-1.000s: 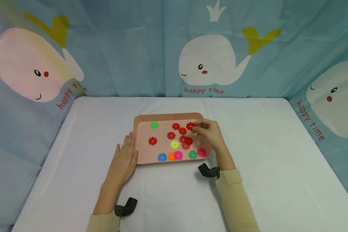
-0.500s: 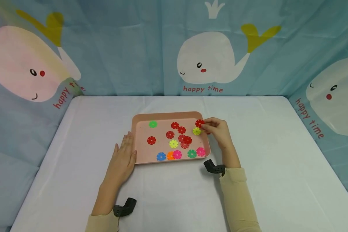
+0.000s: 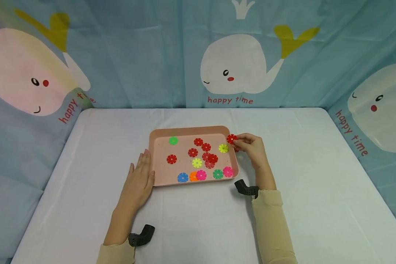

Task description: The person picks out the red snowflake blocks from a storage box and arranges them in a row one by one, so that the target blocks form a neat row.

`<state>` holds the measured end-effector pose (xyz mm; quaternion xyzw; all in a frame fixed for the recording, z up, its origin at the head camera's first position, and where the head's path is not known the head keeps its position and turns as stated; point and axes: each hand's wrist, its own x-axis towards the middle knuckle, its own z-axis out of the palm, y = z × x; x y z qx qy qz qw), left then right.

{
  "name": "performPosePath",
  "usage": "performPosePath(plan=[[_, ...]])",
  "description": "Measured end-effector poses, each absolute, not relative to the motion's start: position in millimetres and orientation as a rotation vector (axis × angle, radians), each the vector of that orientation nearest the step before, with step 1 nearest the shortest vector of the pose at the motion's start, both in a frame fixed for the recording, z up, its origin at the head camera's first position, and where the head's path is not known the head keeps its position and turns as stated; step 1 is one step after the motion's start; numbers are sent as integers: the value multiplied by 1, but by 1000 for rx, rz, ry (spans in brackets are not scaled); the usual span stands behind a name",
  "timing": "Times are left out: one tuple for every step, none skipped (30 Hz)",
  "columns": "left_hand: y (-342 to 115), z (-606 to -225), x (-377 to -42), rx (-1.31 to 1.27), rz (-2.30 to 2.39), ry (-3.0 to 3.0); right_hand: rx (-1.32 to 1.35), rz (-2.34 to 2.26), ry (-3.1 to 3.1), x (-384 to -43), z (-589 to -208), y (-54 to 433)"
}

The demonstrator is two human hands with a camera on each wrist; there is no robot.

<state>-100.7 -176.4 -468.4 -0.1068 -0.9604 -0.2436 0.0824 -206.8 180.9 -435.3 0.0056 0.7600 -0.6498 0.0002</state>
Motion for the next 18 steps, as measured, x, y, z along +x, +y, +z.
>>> performPosePath(plan=[[-176,-468,-101,-319,-729,-2868,20,-2049,2380,-207,-436,182],[-176,-468,-101,-319,-732,-2866,23,-2055,2375,-207,-436,182],[-176,-468,-101,-320,-731,-2866,27,-2062,2368,-207,-436,183],[-176,-468,-101,-321,-730,-2864,32,-2067,2363,-207,-437,183],[-176,-468,-101,-323,-730,-2863,37,-2071,2360,-207,-437,184],[-176,-468,-101,-324,-730,-2863,39,-2074,2356,-207,-438,185],[-176,-468,-101,-325,-730,-2864,42,-2077,2353,-208,-438,185],[-176,-468,-101,-326,-729,-2863,44,-2080,2351,-208,-439,186],[-176,-469,-101,-326,-729,-2864,47,-2077,2356,-208,-439,187],[-176,-469,-101,-325,-731,-2865,50,-2073,2362,-208,-440,188],[-176,-469,-101,-325,-733,-2866,56,-2072,2367,-209,-441,189],[-177,-469,-101,-324,-733,-2867,61,-2067,2375,-209,-442,191],[-177,-469,-102,-324,-733,-2866,73,-2067,2379,-209,-443,193],[-177,-470,-102,-324,-733,-2867,84,-2070,2376,-210,-444,196],[-177,-470,-102,-322,-733,-2868,101,-2074,2375,-210,-445,198],[-177,-470,-102,-321,-732,-2868,118,-2087,2361,-210,-446,201],[-177,-470,-102,-320,-732,-2868,140,-2096,2350,-210,-447,204],[-177,-470,-102,-319,-732,-2868,162,-2099,2343,-210,-448,207]])
